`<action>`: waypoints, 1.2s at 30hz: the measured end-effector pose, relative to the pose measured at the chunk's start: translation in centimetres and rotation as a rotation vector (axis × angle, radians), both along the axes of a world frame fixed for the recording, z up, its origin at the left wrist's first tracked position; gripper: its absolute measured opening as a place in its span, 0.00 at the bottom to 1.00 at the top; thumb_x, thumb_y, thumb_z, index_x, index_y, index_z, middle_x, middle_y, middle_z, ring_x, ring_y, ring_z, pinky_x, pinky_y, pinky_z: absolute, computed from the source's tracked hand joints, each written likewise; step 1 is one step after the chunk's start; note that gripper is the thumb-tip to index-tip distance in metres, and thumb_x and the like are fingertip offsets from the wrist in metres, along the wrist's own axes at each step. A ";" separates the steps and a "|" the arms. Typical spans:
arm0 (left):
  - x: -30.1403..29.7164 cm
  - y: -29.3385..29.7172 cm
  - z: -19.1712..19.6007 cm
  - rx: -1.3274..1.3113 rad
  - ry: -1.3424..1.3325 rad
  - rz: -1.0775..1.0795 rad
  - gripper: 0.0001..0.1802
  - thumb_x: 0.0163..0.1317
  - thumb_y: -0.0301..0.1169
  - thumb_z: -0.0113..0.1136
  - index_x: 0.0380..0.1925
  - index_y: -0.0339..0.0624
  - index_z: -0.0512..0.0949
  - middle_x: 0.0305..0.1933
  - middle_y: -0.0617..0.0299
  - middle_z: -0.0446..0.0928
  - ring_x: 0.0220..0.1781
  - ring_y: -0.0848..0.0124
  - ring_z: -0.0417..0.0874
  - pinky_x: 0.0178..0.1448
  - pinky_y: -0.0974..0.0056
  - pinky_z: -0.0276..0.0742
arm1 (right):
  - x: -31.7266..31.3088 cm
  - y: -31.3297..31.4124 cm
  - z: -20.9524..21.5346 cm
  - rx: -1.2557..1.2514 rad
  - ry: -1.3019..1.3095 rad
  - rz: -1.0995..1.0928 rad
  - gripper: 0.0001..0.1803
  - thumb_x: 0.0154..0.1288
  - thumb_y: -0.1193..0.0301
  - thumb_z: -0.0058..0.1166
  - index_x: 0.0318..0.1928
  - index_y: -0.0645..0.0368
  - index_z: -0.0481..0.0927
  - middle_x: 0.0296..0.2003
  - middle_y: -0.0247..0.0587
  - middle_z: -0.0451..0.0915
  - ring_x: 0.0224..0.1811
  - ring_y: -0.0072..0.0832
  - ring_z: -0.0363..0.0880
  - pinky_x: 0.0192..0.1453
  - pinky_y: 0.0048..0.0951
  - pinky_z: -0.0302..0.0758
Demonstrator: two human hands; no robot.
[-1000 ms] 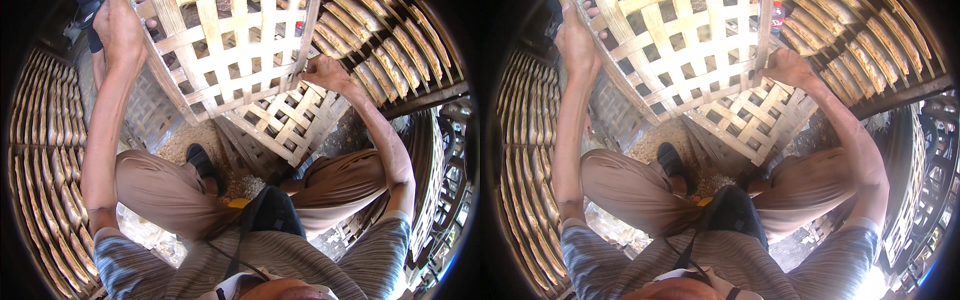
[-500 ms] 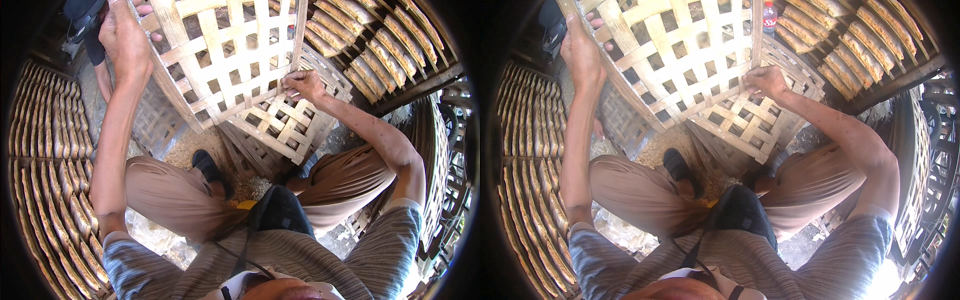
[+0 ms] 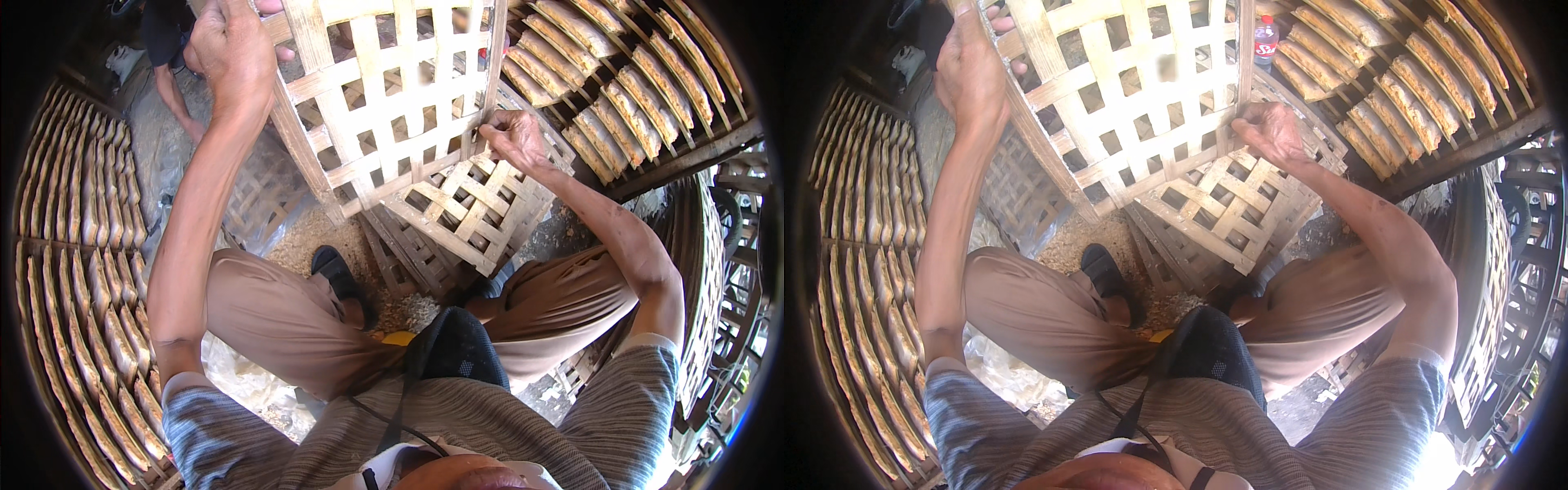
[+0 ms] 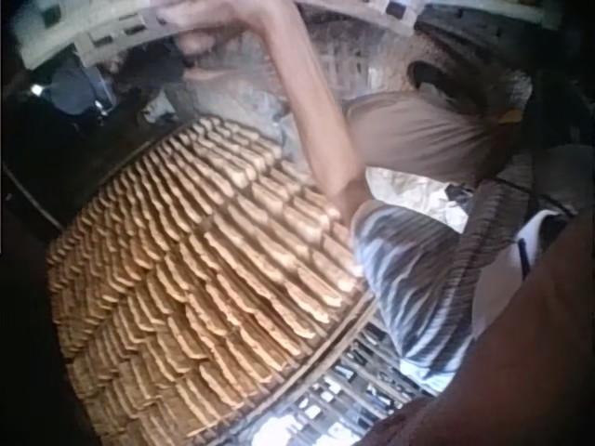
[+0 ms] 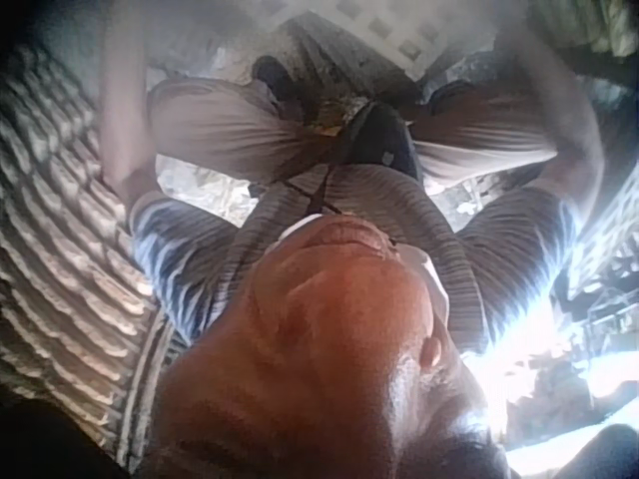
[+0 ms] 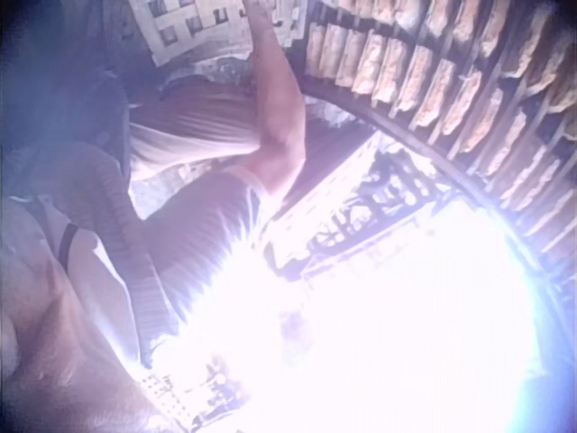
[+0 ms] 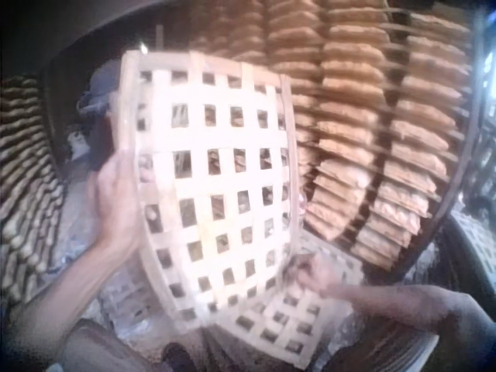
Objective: The person sits on the floor and assembles a wooden lattice panel by hand, interlocking slats and adjusting the frame. They handle multiple lattice pieces and a plastic bag, then continue fitting and aligning the wooden components.
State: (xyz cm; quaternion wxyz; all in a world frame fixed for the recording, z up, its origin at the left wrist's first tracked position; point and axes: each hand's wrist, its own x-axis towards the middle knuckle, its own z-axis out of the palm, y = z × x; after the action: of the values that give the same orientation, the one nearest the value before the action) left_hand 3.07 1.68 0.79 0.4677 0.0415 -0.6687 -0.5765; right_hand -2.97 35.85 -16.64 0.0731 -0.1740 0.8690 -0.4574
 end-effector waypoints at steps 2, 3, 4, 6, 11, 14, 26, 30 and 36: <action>-0.6 -1.1 -0.4 -0.026 -0.005 -0.041 0.20 0.83 0.44 0.49 0.39 0.40 0.79 0.27 0.65 0.78 0.21 0.77 0.77 0.18 0.71 0.73 | -1.2 0.7 1.3 0.426 0.201 0.133 0.20 0.73 0.61 0.60 0.33 0.69 0.87 0.20 0.47 0.83 0.20 0.29 0.84 0.23 0.38 0.81; -0.9 -1.6 -0.7 -0.040 -0.008 -0.062 0.19 0.83 0.43 0.49 0.40 0.40 0.79 0.28 0.65 0.78 0.21 0.77 0.77 0.18 0.70 0.74 | -1.9 0.0 1.9 0.623 0.257 0.177 0.21 0.73 0.60 0.60 0.32 0.69 0.87 0.19 0.48 0.82 0.20 0.30 0.83 0.24 0.40 0.81; -1.1 -2.0 -1.0 -0.023 0.016 -0.071 0.19 0.83 0.43 0.49 0.41 0.40 0.79 0.29 0.65 0.77 0.21 0.77 0.78 0.18 0.71 0.74 | -1.8 0.0 2.4 0.716 0.216 0.147 0.21 0.73 0.59 0.62 0.33 0.68 0.88 0.18 0.47 0.82 0.19 0.30 0.83 0.25 0.43 0.81; -1.3 -1.9 -1.1 0.013 0.064 -0.098 0.19 0.84 0.43 0.48 0.43 0.39 0.78 0.30 0.66 0.77 0.21 0.78 0.78 0.17 0.72 0.73 | -1.6 -0.1 3.4 0.675 0.227 0.098 0.20 0.72 0.57 0.64 0.36 0.66 0.89 0.18 0.47 0.83 0.18 0.31 0.82 0.27 0.45 0.82; -0.1 0.4 0.0 0.108 0.013 -0.158 0.19 0.84 0.45 0.46 0.50 0.41 0.77 0.30 0.66 0.76 0.21 0.79 0.79 0.14 0.74 0.72 | -1.5 -0.8 3.3 0.244 0.265 0.047 0.19 0.73 0.58 0.65 0.49 0.63 0.89 0.27 0.46 0.88 0.18 0.29 0.83 0.28 0.41 0.85; 0.7 1.4 0.5 0.057 0.006 -0.163 0.19 0.85 0.45 0.44 0.52 0.41 0.76 0.31 0.66 0.77 0.21 0.79 0.79 0.14 0.75 0.72 | -2.7 -0.5 2.4 0.187 -0.001 0.073 0.16 0.74 0.62 0.64 0.51 0.63 0.89 0.31 0.46 0.90 0.21 0.25 0.86 0.25 0.28 0.85; 1.1 1.4 0.2 -0.009 0.066 -0.166 0.19 0.85 0.44 0.44 0.48 0.39 0.75 0.33 0.67 0.75 0.21 0.80 0.78 0.15 0.76 0.75 | -2.6 -1.4 2.5 0.629 0.430 0.181 0.10 0.73 0.70 0.58 0.40 0.62 0.89 0.32 0.46 0.88 0.32 0.28 0.88 0.35 0.32 0.90; 0.6 -0.3 -0.4 -0.040 0.058 -0.107 0.19 0.85 0.43 0.45 0.45 0.39 0.76 0.36 0.65 0.74 0.25 0.80 0.79 0.15 0.74 0.75 | -3.7 -0.7 3.1 1.017 0.615 0.200 0.14 0.70 0.68 0.61 0.33 0.67 0.86 0.32 0.52 0.86 0.34 0.33 0.86 0.38 0.37 0.88; 0.7 -0.4 -0.2 0.004 0.003 -0.130 0.19 0.84 0.43 0.45 0.43 0.38 0.75 0.40 0.63 0.71 0.28 0.78 0.80 0.16 0.73 0.75 | -1.7 0.9 6.9 0.816 0.324 0.303 0.13 0.65 0.67 0.69 0.41 0.65 0.85 0.29 0.49 0.88 0.33 0.36 0.90 0.38 0.40 0.88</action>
State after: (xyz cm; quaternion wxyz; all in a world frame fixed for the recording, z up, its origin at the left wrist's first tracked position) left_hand 3.76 1.28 0.59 0.4301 -0.0019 -0.6680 -0.6073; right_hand -4.71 36.76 -9.73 0.0649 -0.3251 0.9430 -0.0293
